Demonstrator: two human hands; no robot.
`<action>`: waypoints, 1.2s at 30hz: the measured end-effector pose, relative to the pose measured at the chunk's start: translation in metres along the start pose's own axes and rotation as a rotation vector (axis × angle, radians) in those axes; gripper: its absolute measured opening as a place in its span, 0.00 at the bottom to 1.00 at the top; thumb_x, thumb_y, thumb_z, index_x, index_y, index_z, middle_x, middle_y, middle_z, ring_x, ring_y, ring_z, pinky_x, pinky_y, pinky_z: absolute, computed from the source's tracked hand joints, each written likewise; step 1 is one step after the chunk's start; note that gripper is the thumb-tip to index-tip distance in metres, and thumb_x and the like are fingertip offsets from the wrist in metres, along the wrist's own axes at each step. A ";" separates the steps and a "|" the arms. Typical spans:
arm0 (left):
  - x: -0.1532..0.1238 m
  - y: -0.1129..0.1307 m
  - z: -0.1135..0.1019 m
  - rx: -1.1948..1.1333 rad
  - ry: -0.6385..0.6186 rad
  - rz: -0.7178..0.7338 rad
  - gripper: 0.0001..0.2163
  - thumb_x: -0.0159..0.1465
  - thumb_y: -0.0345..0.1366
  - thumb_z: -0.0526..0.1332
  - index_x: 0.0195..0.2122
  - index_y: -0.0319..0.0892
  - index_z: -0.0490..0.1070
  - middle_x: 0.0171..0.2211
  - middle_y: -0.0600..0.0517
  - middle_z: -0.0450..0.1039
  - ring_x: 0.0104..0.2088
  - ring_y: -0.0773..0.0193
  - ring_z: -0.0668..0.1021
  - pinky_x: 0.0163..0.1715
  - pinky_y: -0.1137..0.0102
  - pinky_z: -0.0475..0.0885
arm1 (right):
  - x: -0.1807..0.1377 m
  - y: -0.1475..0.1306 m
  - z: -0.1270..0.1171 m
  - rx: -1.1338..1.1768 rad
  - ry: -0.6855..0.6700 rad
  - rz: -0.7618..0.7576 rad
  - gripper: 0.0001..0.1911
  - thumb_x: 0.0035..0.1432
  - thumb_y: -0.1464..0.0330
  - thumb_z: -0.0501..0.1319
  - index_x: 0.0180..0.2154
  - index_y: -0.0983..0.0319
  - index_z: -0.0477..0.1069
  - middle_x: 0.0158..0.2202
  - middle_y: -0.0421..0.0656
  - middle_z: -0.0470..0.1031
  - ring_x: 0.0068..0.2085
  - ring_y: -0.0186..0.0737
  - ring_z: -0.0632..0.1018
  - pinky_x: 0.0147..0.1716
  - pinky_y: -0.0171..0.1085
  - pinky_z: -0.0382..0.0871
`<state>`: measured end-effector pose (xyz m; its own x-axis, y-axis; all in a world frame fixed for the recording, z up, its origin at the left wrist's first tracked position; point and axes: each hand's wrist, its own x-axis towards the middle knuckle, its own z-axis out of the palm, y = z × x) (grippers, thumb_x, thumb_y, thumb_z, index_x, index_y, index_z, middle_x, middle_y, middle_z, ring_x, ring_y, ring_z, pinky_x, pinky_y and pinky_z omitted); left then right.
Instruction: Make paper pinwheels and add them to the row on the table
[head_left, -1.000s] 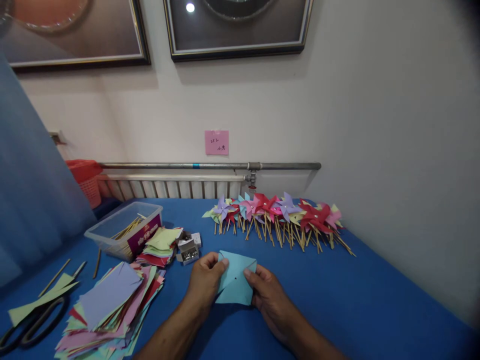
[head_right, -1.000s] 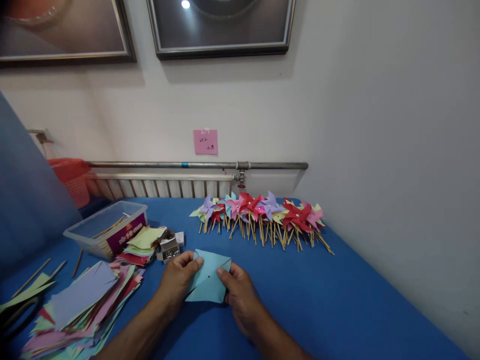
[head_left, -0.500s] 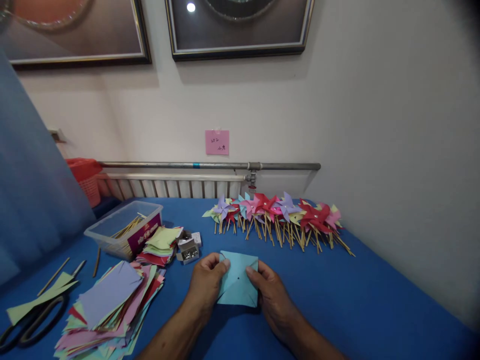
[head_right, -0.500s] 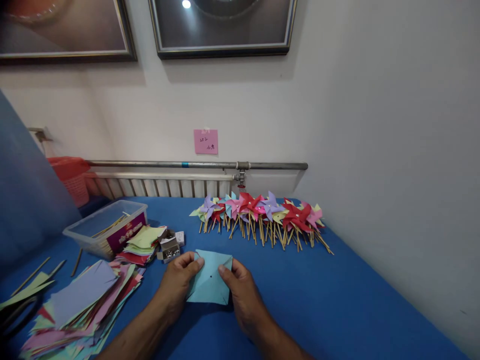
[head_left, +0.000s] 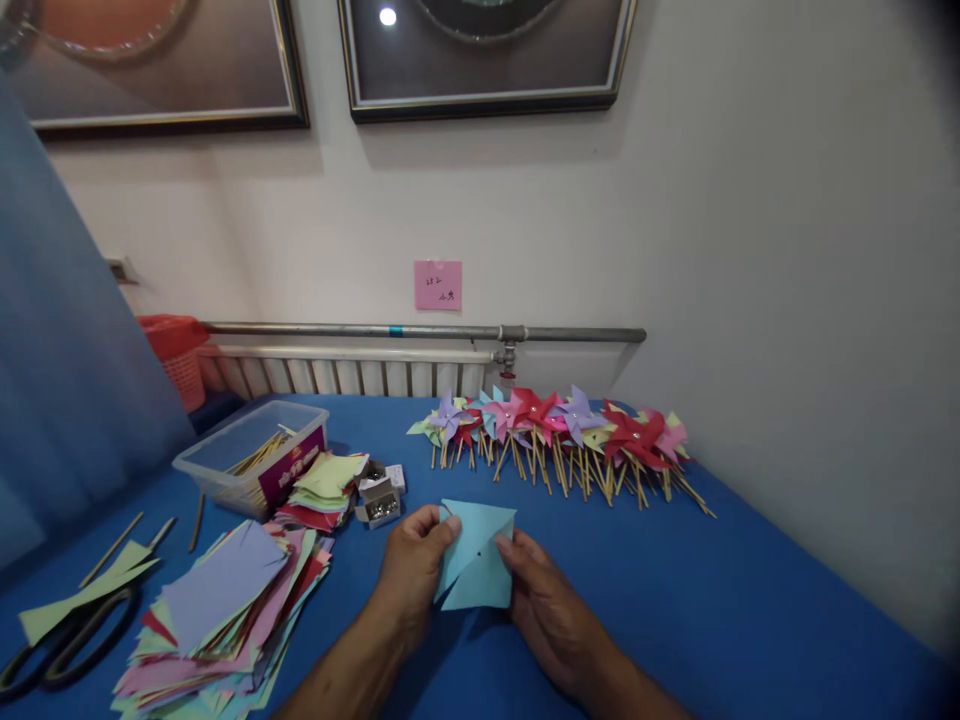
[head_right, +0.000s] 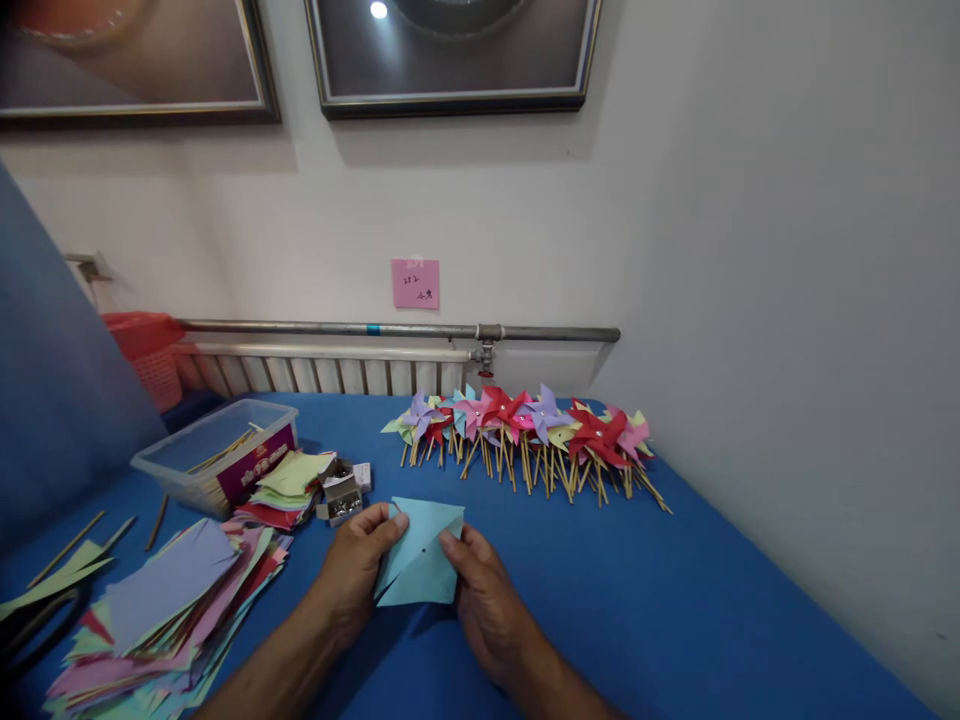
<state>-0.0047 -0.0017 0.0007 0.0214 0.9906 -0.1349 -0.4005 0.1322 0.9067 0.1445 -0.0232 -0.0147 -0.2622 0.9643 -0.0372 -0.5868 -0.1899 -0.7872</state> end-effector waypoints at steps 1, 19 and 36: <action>-0.001 0.000 0.000 -0.015 -0.011 -0.012 0.23 0.41 0.50 0.77 0.24 0.40 0.70 0.18 0.57 0.70 0.19 0.70 0.69 0.21 0.75 0.63 | -0.001 0.001 0.000 0.001 0.002 0.003 0.23 0.56 0.58 0.71 0.50 0.61 0.75 0.42 0.47 0.83 0.46 0.49 0.80 0.51 0.47 0.71; -0.001 -0.001 -0.001 0.054 -0.027 -0.008 0.23 0.42 0.51 0.76 0.28 0.38 0.74 0.21 0.54 0.73 0.20 0.69 0.70 0.23 0.74 0.64 | -0.004 0.003 0.002 -0.130 0.074 -0.034 0.22 0.52 0.57 0.73 0.43 0.64 0.78 0.38 0.48 0.84 0.39 0.49 0.82 0.47 0.48 0.74; 0.005 0.000 -0.006 0.011 -0.022 0.063 0.19 0.52 0.51 0.71 0.26 0.39 0.73 0.19 0.57 0.65 0.20 0.70 0.65 0.22 0.74 0.60 | 0.006 0.011 -0.015 -0.319 0.148 -0.052 0.27 0.49 0.53 0.73 0.44 0.65 0.79 0.35 0.49 0.84 0.35 0.50 0.82 0.39 0.45 0.76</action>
<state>-0.0103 0.0025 -0.0029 0.0167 0.9975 -0.0693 -0.3915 0.0703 0.9175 0.1482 -0.0163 -0.0325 -0.1109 0.9919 -0.0625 -0.3216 -0.0953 -0.9420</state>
